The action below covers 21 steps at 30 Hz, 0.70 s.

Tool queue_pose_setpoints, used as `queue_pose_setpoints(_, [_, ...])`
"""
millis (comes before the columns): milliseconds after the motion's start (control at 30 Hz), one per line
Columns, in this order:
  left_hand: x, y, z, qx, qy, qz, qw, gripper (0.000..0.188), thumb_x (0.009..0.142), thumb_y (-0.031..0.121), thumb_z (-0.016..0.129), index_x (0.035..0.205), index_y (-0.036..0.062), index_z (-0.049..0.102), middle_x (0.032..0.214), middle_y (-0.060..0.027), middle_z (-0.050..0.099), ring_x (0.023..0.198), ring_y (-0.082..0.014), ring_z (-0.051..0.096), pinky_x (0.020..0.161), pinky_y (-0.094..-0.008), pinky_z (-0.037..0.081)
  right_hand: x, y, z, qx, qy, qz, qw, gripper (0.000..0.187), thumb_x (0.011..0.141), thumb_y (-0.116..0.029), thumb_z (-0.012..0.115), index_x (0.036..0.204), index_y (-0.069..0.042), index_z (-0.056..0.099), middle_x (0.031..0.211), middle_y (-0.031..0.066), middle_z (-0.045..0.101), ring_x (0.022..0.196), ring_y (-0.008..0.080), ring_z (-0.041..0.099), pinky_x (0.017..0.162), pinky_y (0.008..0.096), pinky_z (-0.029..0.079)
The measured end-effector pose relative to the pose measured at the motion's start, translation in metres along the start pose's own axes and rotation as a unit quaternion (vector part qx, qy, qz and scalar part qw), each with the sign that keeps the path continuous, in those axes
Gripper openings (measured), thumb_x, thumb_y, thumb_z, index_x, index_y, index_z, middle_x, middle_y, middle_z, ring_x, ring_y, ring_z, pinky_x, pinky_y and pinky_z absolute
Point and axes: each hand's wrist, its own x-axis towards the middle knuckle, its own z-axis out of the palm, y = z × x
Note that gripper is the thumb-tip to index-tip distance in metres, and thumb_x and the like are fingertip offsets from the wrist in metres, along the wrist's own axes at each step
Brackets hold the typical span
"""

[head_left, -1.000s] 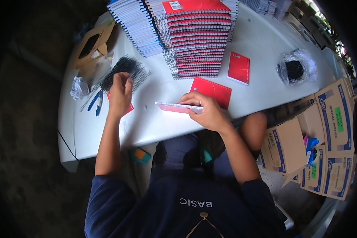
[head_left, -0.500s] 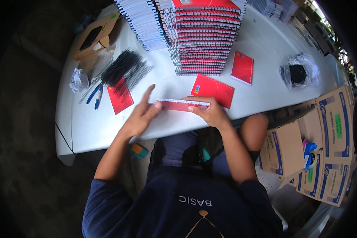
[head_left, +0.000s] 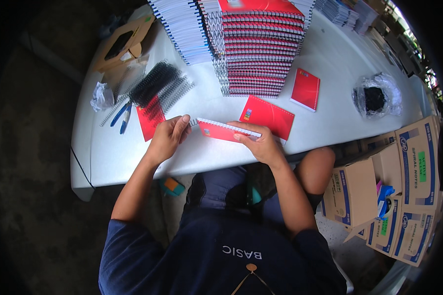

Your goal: The person stacks spiral-bound notebooks, aligns the covers and pages by hand, and uses a pair of side-cutting pliers to trim the excess spiral wire on the edge of the stack.

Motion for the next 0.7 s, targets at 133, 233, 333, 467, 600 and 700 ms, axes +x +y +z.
queue_pose_setpoints(133, [0.010,0.004,-0.010,-0.126,-0.055,-0.017,0.990,0.031,0.095,0.033,0.049,0.082,0.0058,0.055,0.064,0.0009,0.051,0.053,-0.0062,0.042,0.050,-0.0200,0.033,-0.001,-0.007,-0.001,-0.036,-0.013,-0.006,0.999,0.031,0.087,-0.002,0.057,0.117,-0.004,0.060,0.107,0.0052,0.064,0.094,0.0072,0.054,0.084,0.0214,0.043])
queue_pose_setpoints(233, [0.018,0.005,-0.019,-0.024,-0.043,0.156,0.987,0.019,0.087,0.022,0.063,0.093,0.0047,0.056,0.079,-0.0034,0.056,0.069,-0.0101,0.050,0.059,-0.0222,0.040,-0.001,-0.008,0.000,-0.024,0.001,-0.018,1.000,0.029,0.087,-0.004,0.058,0.116,-0.003,0.060,0.105,0.0056,0.065,0.093,0.0075,0.054,0.084,0.0220,0.043])
queue_pose_setpoints(333, [0.016,0.022,-0.023,0.190,-0.030,0.278,0.941,0.026,0.081,0.016,0.068,0.102,0.0042,0.057,0.090,-0.0060,0.057,0.082,-0.0141,0.053,0.069,-0.0265,0.043,-0.003,-0.010,0.001,-0.021,0.011,-0.022,0.999,0.028,0.087,-0.009,0.061,0.113,-0.002,0.062,0.102,0.0057,0.066,0.091,0.0079,0.055,0.085,0.0233,0.044])
queue_pose_setpoints(467, [0.017,0.038,-0.029,0.203,-0.140,0.138,0.959,0.035,0.079,0.014,0.070,0.110,0.0039,0.056,0.105,-0.0077,0.056,0.097,-0.0196,0.052,0.084,-0.0332,0.042,-0.002,-0.008,-0.001,-0.029,-0.013,-0.020,0.999,0.028,0.086,-0.010,0.062,0.113,-0.001,0.061,0.102,0.0060,0.065,0.092,0.0081,0.055,0.085,0.0235,0.044])
queue_pose_setpoints(600, [0.014,0.046,-0.025,0.302,-0.083,0.197,0.929,0.031,0.081,0.015,0.068,0.108,0.0027,0.058,0.100,-0.0108,0.059,0.095,-0.0250,0.056,0.087,-0.0351,0.041,-0.001,-0.008,0.001,-0.051,-0.019,-0.060,0.997,0.029,0.086,-0.010,0.062,0.114,-0.002,0.061,0.103,0.0060,0.066,0.091,0.0085,0.055,0.083,0.0235,0.044])
queue_pose_setpoints(700, [0.008,0.039,-0.014,0.397,0.015,0.324,0.859,0.026,0.080,0.016,0.068,0.101,0.0034,0.061,0.095,-0.0123,0.061,0.091,-0.0279,0.057,0.085,-0.0366,0.041,-0.002,-0.011,0.003,-0.057,-0.010,-0.026,0.998,0.028,0.086,-0.009,0.061,0.114,-0.002,0.061,0.103,0.0071,0.066,0.091,0.0089,0.057,0.084,0.0235,0.044])
